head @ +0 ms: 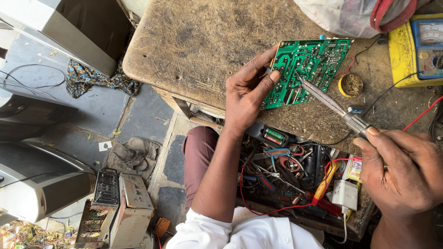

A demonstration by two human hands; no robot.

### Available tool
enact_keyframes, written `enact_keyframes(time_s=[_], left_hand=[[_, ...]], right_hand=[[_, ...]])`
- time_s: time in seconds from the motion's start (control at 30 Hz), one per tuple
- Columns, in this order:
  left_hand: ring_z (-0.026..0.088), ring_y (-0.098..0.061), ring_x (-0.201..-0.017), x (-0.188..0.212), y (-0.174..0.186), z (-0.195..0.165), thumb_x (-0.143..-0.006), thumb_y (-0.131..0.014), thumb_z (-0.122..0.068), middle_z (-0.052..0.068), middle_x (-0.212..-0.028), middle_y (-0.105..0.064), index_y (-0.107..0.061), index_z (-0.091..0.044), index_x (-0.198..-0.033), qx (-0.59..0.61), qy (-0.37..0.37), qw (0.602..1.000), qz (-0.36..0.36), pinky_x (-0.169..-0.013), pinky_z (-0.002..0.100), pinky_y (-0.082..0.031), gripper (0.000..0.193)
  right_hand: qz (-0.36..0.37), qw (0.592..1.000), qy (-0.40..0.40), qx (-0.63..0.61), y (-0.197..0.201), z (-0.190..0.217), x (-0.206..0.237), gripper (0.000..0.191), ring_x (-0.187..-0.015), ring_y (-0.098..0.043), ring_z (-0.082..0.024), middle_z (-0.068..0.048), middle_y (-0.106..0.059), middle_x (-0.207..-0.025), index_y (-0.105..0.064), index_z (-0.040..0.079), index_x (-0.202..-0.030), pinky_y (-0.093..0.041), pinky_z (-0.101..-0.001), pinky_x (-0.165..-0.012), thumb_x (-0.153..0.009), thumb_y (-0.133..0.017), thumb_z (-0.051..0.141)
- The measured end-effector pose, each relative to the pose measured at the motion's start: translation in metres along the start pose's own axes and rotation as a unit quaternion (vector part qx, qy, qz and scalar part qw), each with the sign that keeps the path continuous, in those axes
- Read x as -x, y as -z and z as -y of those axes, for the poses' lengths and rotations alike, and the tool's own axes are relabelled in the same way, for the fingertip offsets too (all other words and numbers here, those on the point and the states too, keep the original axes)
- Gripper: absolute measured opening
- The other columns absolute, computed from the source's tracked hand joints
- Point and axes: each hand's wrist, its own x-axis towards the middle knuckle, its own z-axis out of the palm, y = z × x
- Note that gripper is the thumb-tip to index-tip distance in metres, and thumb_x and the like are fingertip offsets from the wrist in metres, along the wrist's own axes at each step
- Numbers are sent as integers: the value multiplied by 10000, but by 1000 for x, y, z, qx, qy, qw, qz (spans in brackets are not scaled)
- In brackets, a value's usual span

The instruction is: The person repairs a circuit board at a workbench. They handle small components, flip the board over, solder the board with a soldering iron, touch multimeter probes to the board to test it, and press a component onto the board.

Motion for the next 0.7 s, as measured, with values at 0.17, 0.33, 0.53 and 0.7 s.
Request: enact_keyframes(time_s=[0.17, 0.33, 0.53, 0.7], left_hand=[[143, -625, -1270, 0, -1, 1, -1048, -709, -23, 90, -1385, -669, -608, -9, -1478, 12, -8, 1000, 3, -1197, 328, -485, 442], [146, -630, -1265, -1, -1, 1, -1050, -711, -20, 102, -1380, -675, -610, 5, -1430, 2, -2, 1000, 4, -1194, 329, -488, 394], [150, -622, -1283, -1, -1, 1, -1051, -707, -21, 99, -1395, -661, -606, 0, -1478, 20, -5, 1000, 6, -1207, 334, -479, 440], [154, -631, -1274, -1, -1, 0, -1052, -707, -25, 103, -1379, -674, -607, 9, -1446, 12, 1, 1000, 9, -1200, 338, -489, 408]], right_hand=[[-5, 1000, -6, -5, 0, -3, 2, 262, -911, -675, -252, -153, -654, -1088, -706, -44, -1226, -548, -318, -768, -1004, -839, -83], [-10, 1000, -20, -12, -2, -5, 6, 256, -895, -653, -247, -154, -661, -1103, -704, -42, -1242, -519, -314, -756, -1028, -840, -77], [-14, 1000, -26, -9, -2, -8, 9, 284, -924, -667, -256, -154, -669, -1096, -702, -38, -1252, -533, -322, -786, -1003, -832, -80], [-19, 999, -39, -6, -1, -8, 11, 269, -920, -655, -254, -157, -677, -1096, -708, -31, -1255, -520, -317, -785, -1032, -857, -52]])
